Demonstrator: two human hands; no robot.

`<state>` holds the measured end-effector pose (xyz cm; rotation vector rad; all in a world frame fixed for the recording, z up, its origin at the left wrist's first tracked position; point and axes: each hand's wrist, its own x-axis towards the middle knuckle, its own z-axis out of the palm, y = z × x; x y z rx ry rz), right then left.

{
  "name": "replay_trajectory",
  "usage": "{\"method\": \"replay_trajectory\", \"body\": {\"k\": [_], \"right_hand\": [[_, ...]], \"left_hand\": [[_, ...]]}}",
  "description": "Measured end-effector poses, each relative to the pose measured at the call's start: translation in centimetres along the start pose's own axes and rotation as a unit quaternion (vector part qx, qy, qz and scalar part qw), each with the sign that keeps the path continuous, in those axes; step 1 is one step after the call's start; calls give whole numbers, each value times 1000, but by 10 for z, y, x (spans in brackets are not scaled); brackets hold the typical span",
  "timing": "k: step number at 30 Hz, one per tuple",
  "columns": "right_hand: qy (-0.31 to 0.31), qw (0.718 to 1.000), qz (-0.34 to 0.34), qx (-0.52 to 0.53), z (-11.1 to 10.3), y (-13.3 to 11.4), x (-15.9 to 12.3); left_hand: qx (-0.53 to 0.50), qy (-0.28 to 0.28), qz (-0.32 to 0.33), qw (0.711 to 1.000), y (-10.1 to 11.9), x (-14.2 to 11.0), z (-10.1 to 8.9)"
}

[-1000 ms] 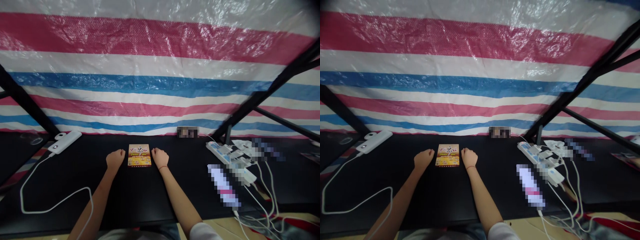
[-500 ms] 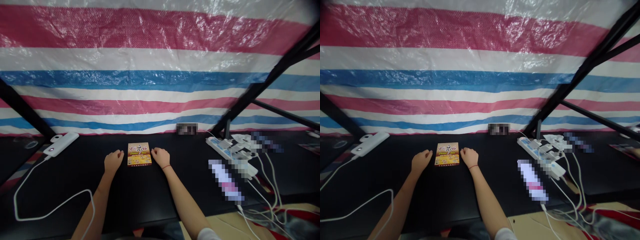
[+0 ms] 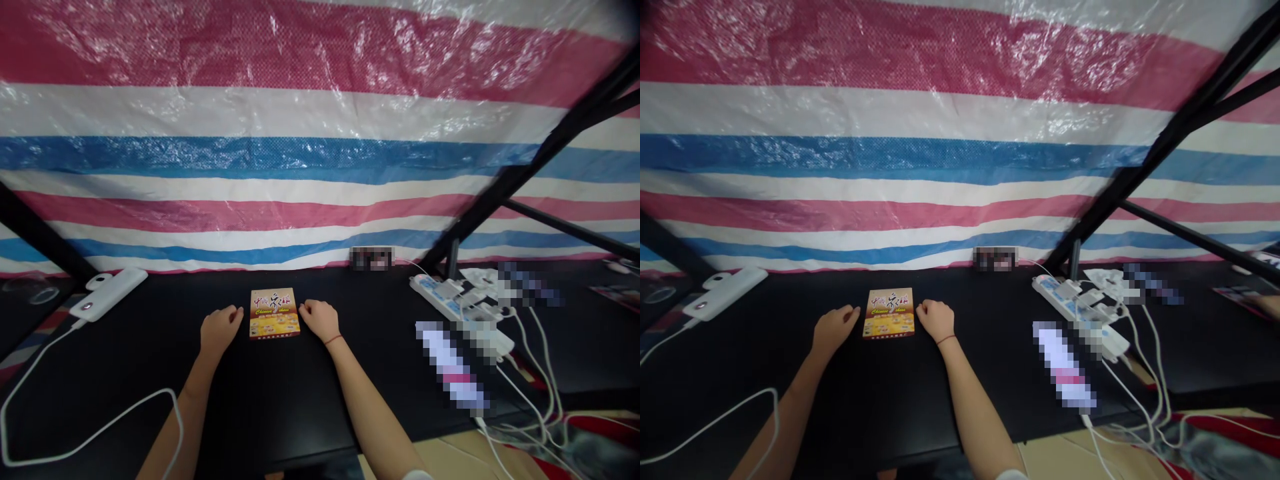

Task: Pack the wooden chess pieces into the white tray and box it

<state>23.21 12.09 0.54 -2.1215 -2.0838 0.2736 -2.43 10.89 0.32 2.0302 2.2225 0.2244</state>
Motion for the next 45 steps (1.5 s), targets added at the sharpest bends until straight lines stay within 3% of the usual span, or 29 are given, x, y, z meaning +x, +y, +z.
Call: {"method": "replay_trajectory", "body": {"k": [6, 9, 13, 15, 18, 21, 26, 29, 32, 38, 40, 42, 45], "right_hand": [[-4, 1000, 1, 8, -2, -1, -1], [6, 999, 7, 44, -4, -2, -4], [29, 992, -57, 107, -3, -4, -6], [30, 986, -103, 131, -1, -5, -7], [38, 969, -118, 213, 3, -4, -7], [46, 934, -97, 340, 9, -2, -5], [29, 849, -71, 523, 10, -10, -3], [10, 801, -68, 594, 2, -29, -4], [0, 771, -77, 633, -8, -58, -5], [-9, 784, -167, 597, -15, -133, -2], [-20, 793, -208, 573, -18, -148, 0], [-33, 795, -225, 563, -21, -150, 3], [-1, 801, -167, 575, -23, -122, 11]], "left_hand": [[-18, 15, 16, 1000, -5, 0, 5], [-109, 58, 26, 992, -3, -1, 3], [-272, 133, 139, 943, 7, -6, 7], [-287, 123, 191, 931, 15, -9, 11], [-279, 111, 204, 932, 24, -13, 16], [-284, 106, 193, 933, 26, -14, 17], [-293, 127, 182, 930, 23, -14, 11], [-300, 145, 158, 930, 23, -14, 6], [-329, 147, 148, 921, 20, -15, -2], [-433, 156, 213, 862, -8, -7, -16], [-440, 164, 224, 854, -19, -4, -18], [-433, 180, 204, 859, -30, -2, -19], [-430, 202, 157, 866, -44, 0, -20]]}}
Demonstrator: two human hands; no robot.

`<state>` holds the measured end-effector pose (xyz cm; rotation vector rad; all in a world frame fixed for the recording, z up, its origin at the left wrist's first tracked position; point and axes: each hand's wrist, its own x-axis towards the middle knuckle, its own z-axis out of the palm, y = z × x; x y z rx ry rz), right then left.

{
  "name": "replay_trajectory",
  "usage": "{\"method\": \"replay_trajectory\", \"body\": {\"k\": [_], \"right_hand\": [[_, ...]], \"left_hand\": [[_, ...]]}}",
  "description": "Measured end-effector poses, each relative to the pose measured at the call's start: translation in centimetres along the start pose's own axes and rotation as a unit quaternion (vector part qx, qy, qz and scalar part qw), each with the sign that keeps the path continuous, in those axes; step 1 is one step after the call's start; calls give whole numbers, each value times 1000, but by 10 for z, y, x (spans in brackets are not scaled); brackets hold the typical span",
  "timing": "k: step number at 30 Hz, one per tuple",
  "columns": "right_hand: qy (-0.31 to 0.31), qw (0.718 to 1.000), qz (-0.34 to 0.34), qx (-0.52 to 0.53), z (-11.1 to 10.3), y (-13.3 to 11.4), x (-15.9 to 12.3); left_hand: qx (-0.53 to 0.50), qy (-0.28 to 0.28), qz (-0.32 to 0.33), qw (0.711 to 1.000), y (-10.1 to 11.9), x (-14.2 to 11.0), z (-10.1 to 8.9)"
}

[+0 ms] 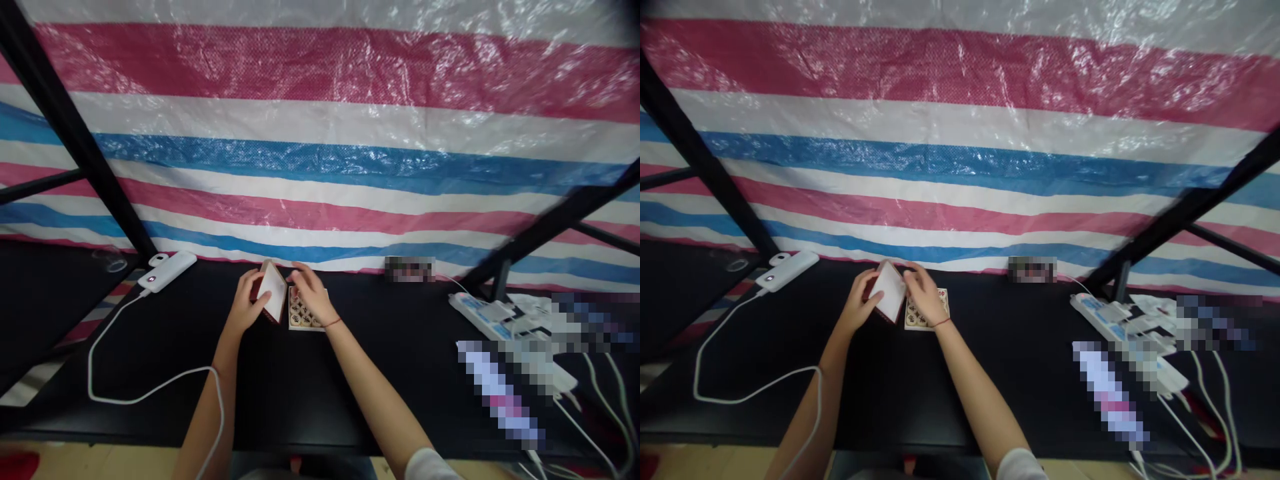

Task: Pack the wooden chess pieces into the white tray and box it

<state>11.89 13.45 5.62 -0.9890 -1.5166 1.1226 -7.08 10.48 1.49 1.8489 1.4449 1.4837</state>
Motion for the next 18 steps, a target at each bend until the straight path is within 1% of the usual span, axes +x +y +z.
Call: {"method": "replay_trajectory", "body": {"k": [2, 3, 4, 6, 8, 9, 10, 11, 14, 16, 18], "right_hand": [[85, 995, 20, -37, -31, 15, -5], [117, 990, 28, -68, -46, 24, -9], [132, 984, 43, -111, -61, 34, -14], [134, 969, 74, -196, -85, 51, -25], [108, 958, 92, -248, -98, 63, -34], [92, 956, 95, -260, -100, 66, -38], [76, 957, 95, -265, -101, 68, -40], [62, 958, 94, -265, -101, 69, -41], [31, 959, 91, -268, -99, 67, -41], [19, 956, 90, -280, -99, 66, -41], [13, 953, 89, -288, -100, 65, -42]], "left_hand": [[6, 27, -23, 999, -3, 0, -7], [20, 42, -29, 998, -4, 1, -10], [50, 60, -32, 996, -4, 1, -12], [153, 104, -39, 982, -2, 0, -13], [266, 135, -52, 953, 2, -1, -9], [307, 134, -56, 940, 4, -2, -5], [334, 117, -56, 934, 6, -2, 1], [346, 85, -48, 933, 9, -3, 8], [344, -52, -14, 937, 14, -6, 32], [352, -133, -21, 926, 17, -8, 43], [364, -184, -52, 911, 20, -11, 48]]}}
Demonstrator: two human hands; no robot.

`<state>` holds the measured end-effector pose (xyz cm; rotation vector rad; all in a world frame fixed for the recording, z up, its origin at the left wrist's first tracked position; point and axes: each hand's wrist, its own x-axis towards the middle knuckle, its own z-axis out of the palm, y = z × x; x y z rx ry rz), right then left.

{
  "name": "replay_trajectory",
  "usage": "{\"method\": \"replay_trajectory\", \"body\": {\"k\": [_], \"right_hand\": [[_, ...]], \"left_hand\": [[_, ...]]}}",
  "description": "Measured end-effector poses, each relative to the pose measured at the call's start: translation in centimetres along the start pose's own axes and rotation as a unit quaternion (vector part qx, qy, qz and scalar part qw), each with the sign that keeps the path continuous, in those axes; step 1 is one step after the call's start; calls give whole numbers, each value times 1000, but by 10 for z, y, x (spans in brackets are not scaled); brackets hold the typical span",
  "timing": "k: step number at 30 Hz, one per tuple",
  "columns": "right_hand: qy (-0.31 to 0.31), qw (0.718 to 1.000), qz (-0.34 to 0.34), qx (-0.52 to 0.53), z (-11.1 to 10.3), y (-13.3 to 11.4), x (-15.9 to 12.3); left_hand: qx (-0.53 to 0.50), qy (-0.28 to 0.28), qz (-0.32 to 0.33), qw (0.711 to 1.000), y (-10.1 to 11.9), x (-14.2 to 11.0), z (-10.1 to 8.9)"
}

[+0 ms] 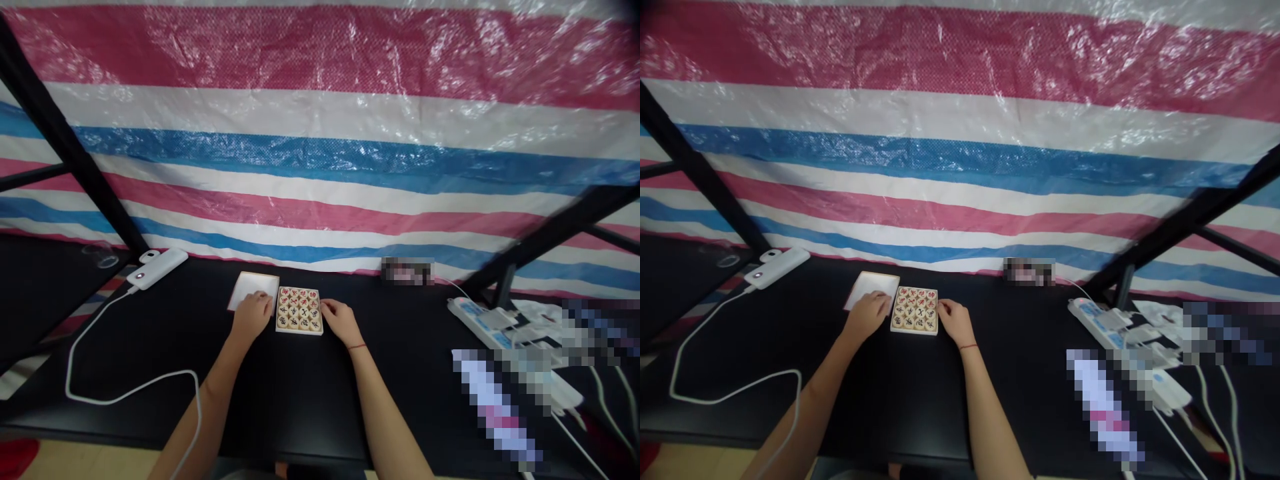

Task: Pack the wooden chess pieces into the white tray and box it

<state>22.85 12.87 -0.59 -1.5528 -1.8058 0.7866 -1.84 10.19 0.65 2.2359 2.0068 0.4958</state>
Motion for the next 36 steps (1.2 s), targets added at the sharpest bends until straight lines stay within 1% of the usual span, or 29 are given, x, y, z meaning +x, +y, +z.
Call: {"method": "replay_trajectory", "body": {"k": [4, 9, 12, 18, 20, 21, 22, 24, 25, 26, 29, 31, 33, 36], "right_hand": [[0, 1000, 3, -4, -1, -1, -4], [-15, 1000, 10, 14, -3, -6, -5], [-17, 1000, 7, 20, -4, -7, -5], [-11, 1000, -2, 15, -1, -7, -7], [-12, 1000, -5, 14, 0, -8, -6], [-14, 1000, -6, 13, 1, -8, -6], [-17, 1000, -7, 10, 2, -9, -6], [-21, 1000, -11, -1, 3, -12, -7], [-20, 1000, -13, -7, 4, -13, -8], [-18, 1000, -15, -13, 5, -14, -8], [-8, 1000, -14, -23, 6, -18, -11], [-8, 999, -16, -28, 6, -19, -12], [-8, 999, -18, -34, 6, -20, -13], [-9, 999, -13, -43, 5, -21, -12]], "left_hand": [[-6, -65, -57, 996, 3, -7, -8], [-16, -130, -55, 990, 3, -10, -20], [-40, -152, -43, 987, 2, -11, -22], [-86, -163, -38, 982, -7, -13, -25], [-104, -153, -36, 982, -9, -10, -25], [-111, -136, -36, 984, -9, -8, -25], [-115, -112, -36, 986, -8, -4, -24], [-98, -40, -40, 994, -2, 4, -24], [-83, -12, -39, 996, 3, 8, -23], [-57, 3, -45, 997, 8, 11, -23], [12, -10, -66, 998, 22, 18, -21], [37, -21, -85, 995, 28, 19, -20], [52, -16, -96, 994, 31, 18, -18], [63, -4, -87, 994, 33, 18, -17]]}}
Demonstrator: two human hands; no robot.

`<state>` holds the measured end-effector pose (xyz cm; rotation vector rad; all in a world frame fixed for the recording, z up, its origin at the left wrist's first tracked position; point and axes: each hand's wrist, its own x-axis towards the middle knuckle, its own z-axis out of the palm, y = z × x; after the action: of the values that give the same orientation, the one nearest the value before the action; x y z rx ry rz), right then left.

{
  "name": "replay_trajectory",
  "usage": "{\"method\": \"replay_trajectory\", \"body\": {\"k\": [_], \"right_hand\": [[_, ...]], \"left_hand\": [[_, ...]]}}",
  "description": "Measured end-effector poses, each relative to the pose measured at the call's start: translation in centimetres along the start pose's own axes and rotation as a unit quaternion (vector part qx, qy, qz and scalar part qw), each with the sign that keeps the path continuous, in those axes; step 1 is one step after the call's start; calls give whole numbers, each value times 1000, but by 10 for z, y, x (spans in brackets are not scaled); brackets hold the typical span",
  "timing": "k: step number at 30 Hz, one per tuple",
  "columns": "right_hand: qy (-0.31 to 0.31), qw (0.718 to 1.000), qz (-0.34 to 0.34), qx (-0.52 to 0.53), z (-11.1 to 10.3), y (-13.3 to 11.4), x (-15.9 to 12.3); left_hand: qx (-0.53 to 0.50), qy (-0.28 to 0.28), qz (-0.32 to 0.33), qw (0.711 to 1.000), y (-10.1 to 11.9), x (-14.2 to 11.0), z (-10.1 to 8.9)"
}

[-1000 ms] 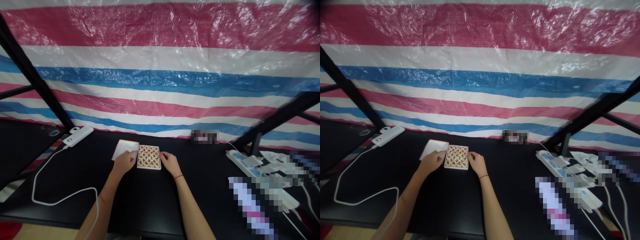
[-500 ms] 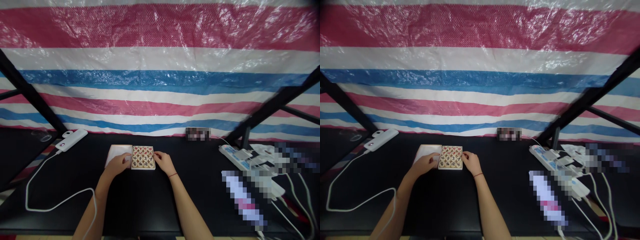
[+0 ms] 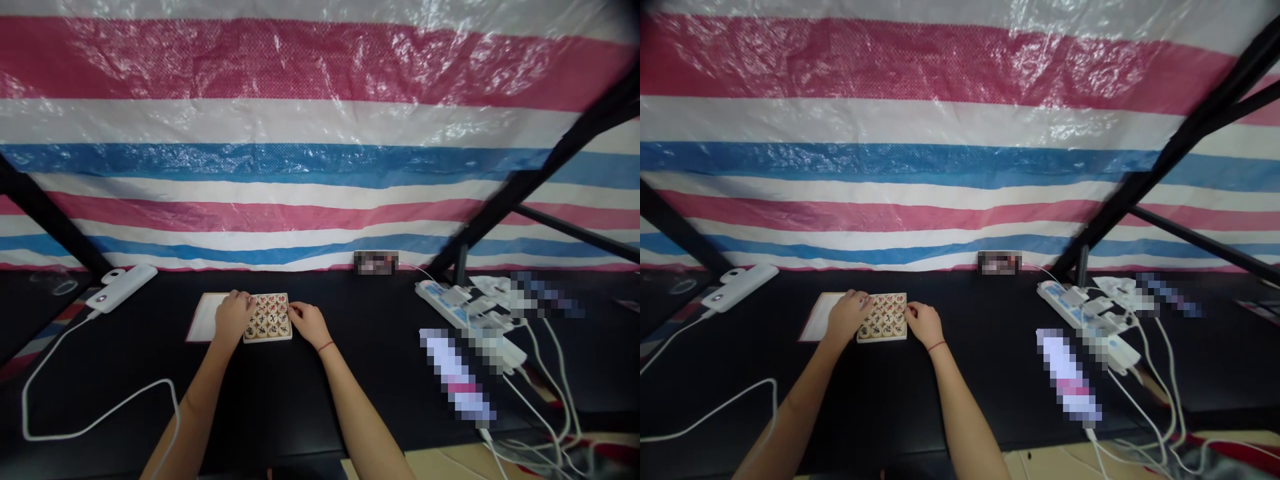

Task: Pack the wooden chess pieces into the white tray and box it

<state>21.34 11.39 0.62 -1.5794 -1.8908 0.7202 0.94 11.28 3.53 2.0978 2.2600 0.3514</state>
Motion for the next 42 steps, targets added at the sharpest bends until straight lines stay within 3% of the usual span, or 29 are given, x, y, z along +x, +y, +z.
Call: {"method": "replay_trajectory", "body": {"k": [6, 9, 11, 13, 16, 18, 21, 23, 24, 27, 29, 35, 42], "right_hand": [[14, 1000, 3, -15, 1, -2, -3], [75, 996, -15, -40, 3, -10, -7], [126, 989, -64, -34, 5, -17, -9], [156, 979, -130, -5, 6, -24, -10], [156, 967, -196, 48, 9, -30, -10], [149, 963, -213, 75, 13, -30, -10], [146, 960, -222, 88, 17, -27, -8], [153, 960, -221, 75, 18, -24, -4], [160, 961, -217, 63, 16, -22, -2], [218, 959, -178, 16, 6, -7, 8], [263, 956, -131, -16, -3, 8, 14], [239, 963, 23, -124, -6, 41, 21], [278, 955, 4, -104, 8, 34, 18]], "left_hand": [[-30, 27, 17, 999, 3, -2, 0], [-72, 47, 2, 996, 3, -2, 0], [-144, 72, 2, 987, 4, -1, 0], [-261, 63, 33, 963, 7, 0, 0], [-423, -28, 94, 901, 13, 5, 0], [-485, -72, 100, 866, 17, 9, 1], [-521, -98, 98, 843, 20, 12, 2], [-507, -91, 110, 850, 18, 13, 2], [-480, -73, 115, 867, 14, 14, 2], [-294, 41, 93, 950, -3, 15, 3], [-156, 93, 57, 982, -16, 16, 4], [-11, 31, 43, 999, -23, 15, 9], [10, 32, 36, 999, -9, 11, 5]]}}
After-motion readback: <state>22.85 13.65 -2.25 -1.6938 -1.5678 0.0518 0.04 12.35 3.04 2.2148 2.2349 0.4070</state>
